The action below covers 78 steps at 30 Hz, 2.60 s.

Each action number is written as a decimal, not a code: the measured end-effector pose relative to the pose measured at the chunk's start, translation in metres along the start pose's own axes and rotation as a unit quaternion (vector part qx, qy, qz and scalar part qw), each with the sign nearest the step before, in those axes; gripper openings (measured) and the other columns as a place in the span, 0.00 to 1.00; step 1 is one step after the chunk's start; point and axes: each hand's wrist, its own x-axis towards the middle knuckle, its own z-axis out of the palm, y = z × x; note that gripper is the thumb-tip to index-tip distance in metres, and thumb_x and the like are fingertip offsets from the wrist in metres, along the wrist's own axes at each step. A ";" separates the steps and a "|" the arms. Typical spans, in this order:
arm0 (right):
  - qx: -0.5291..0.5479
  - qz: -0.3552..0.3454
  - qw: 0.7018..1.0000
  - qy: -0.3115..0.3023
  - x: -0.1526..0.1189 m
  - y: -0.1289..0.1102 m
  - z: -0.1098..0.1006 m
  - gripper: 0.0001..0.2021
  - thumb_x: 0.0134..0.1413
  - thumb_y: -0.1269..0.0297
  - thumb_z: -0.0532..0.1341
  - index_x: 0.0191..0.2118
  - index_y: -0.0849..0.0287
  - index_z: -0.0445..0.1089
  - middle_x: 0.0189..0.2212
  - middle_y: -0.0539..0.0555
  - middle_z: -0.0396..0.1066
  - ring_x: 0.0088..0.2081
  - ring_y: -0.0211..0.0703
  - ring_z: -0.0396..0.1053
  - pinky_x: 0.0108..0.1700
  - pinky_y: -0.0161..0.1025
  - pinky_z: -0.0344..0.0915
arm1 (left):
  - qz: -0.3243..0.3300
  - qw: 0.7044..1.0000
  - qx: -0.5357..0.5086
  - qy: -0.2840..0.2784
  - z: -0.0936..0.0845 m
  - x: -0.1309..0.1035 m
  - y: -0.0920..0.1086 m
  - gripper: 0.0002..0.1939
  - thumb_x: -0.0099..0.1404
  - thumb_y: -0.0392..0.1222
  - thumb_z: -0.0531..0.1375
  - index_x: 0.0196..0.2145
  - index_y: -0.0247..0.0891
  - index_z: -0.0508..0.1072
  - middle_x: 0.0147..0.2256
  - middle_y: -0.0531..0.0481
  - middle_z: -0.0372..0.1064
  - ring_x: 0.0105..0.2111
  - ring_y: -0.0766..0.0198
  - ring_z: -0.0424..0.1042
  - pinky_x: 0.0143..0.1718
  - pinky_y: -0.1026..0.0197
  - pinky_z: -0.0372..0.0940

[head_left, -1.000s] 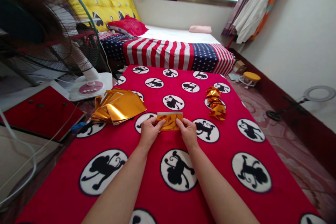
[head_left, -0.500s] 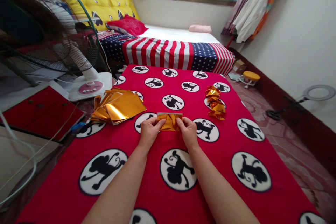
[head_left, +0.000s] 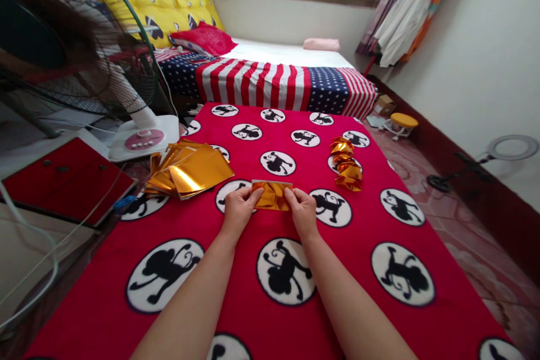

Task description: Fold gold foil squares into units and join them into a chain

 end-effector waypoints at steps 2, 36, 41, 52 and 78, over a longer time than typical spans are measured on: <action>-0.002 -0.001 1.000 0.000 0.000 0.000 0.000 0.21 0.57 0.51 0.59 0.20 0.58 0.57 0.19 0.45 0.50 0.23 0.33 0.48 0.25 0.34 0.46 | 0.013 1.000 0.024 0.008 -0.001 0.000 -0.001 0.21 0.60 0.55 0.60 0.19 0.35 0.69 0.18 0.56 0.57 0.21 0.69 0.57 0.23 0.67 0.53; -0.018 -0.041 0.998 0.043 -0.002 -0.007 0.001 0.25 0.57 0.51 0.60 0.19 0.56 0.48 0.19 0.44 0.44 0.22 0.31 0.44 0.24 0.34 0.43 | 0.004 1.000 0.004 -0.026 -0.002 0.000 0.000 0.19 0.60 0.54 0.60 0.26 0.33 0.76 0.23 0.53 0.67 0.25 0.67 0.65 0.28 0.67 0.61; -0.020 -0.047 0.998 0.041 -0.003 -0.006 0.001 0.25 0.57 0.52 0.60 0.19 0.56 0.47 0.19 0.44 0.43 0.22 0.32 0.44 0.24 0.34 0.42 | 0.001 1.000 -0.011 -0.020 -0.001 0.000 -0.002 0.18 0.59 0.54 0.61 0.26 0.34 0.75 0.23 0.53 0.66 0.25 0.67 0.64 0.28 0.67 0.60; -0.048 -0.056 0.996 0.039 -0.003 -0.004 0.001 0.25 0.58 0.53 0.60 0.18 0.57 0.48 0.19 0.44 0.44 0.23 0.32 0.45 0.26 0.35 0.44 | 0.014 0.999 0.036 0.012 -0.002 0.000 -0.001 0.18 0.61 0.52 0.59 0.23 0.35 0.73 0.20 0.55 0.60 0.23 0.69 0.60 0.25 0.67 0.55; -0.358 -0.076 0.929 0.049 -0.003 0.003 0.003 0.11 0.52 0.60 0.63 0.22 0.57 0.70 0.23 0.48 0.68 0.25 0.35 0.63 0.30 0.35 0.53 | 0.029 0.884 0.464 0.040 -0.003 -0.011 0.013 0.16 0.62 0.52 0.56 0.23 0.41 0.74 0.28 0.46 0.76 0.29 0.57 0.71 0.28 0.60 0.52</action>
